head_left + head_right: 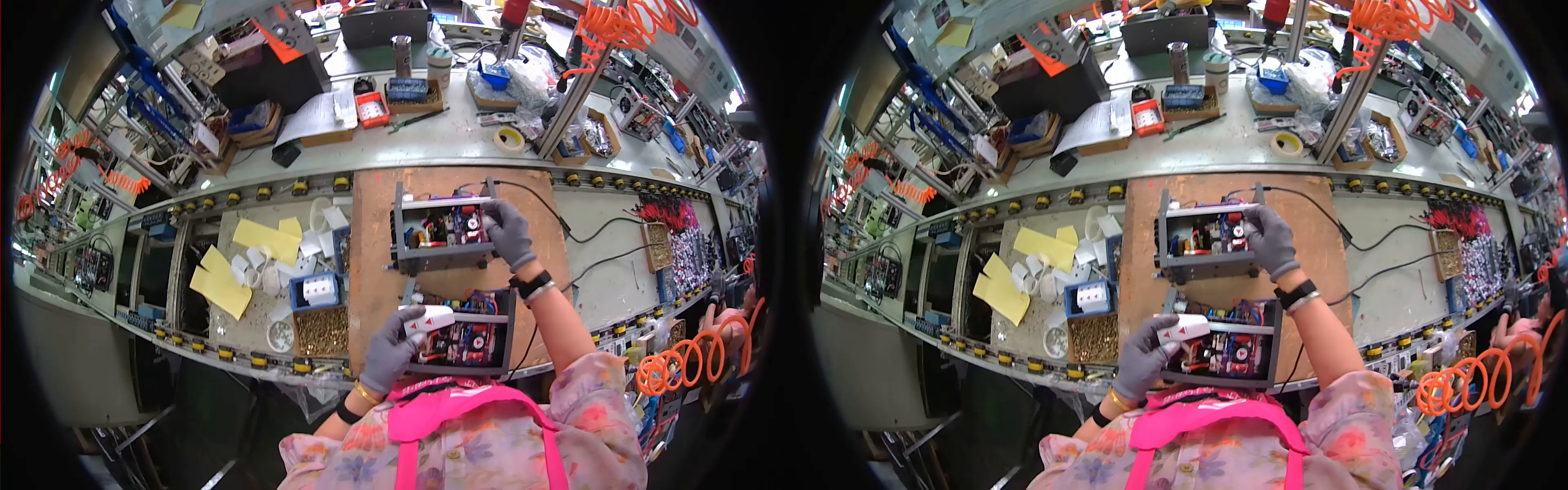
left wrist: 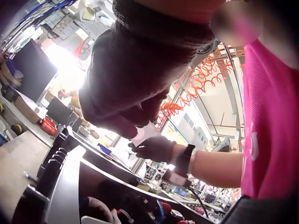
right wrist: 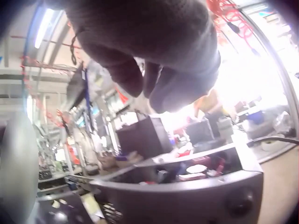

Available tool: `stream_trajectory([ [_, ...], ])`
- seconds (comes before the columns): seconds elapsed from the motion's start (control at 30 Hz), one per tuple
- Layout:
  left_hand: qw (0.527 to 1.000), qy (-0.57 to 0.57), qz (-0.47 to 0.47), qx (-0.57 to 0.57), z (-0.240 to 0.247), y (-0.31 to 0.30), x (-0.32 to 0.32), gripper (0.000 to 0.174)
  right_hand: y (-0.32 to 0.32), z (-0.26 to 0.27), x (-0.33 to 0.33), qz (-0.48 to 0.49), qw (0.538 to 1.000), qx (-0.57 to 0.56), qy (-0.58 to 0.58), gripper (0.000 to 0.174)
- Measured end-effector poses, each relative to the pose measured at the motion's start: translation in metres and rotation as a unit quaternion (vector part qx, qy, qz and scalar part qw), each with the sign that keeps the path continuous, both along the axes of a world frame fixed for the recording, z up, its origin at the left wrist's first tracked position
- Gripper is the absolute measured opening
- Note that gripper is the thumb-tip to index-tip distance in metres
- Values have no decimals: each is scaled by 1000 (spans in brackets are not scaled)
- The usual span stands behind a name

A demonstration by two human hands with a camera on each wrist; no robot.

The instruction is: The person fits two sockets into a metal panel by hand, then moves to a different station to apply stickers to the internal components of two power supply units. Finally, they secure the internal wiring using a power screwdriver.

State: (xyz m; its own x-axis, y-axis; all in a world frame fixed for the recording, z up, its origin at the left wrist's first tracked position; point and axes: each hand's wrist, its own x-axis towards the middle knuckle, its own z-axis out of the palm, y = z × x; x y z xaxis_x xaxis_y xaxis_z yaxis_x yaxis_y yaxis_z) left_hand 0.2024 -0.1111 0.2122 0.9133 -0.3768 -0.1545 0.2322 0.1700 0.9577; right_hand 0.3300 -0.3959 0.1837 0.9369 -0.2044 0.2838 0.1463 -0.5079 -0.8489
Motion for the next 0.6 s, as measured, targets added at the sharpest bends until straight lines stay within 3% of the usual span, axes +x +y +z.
stream_trajectory([
  [0.03,1000,0,8,-2,4,0,-1,39,7,16,-16,35,999,39,-5,24],
  [0.17,999,-32,30,3,19,-5,-8,33,54,89,-94,253,964,-63,-47,25],
  [0.27,996,-85,31,17,30,-13,-16,29,75,96,-131,240,958,-155,-27,26],
  [0.37,973,-202,-15,111,37,-13,-22,29,75,87,-149,238,956,-171,-5,22],
  [0.6,930,-310,-19,197,38,-17,-37,21,82,83,-186,136,956,-220,-137,14],
])
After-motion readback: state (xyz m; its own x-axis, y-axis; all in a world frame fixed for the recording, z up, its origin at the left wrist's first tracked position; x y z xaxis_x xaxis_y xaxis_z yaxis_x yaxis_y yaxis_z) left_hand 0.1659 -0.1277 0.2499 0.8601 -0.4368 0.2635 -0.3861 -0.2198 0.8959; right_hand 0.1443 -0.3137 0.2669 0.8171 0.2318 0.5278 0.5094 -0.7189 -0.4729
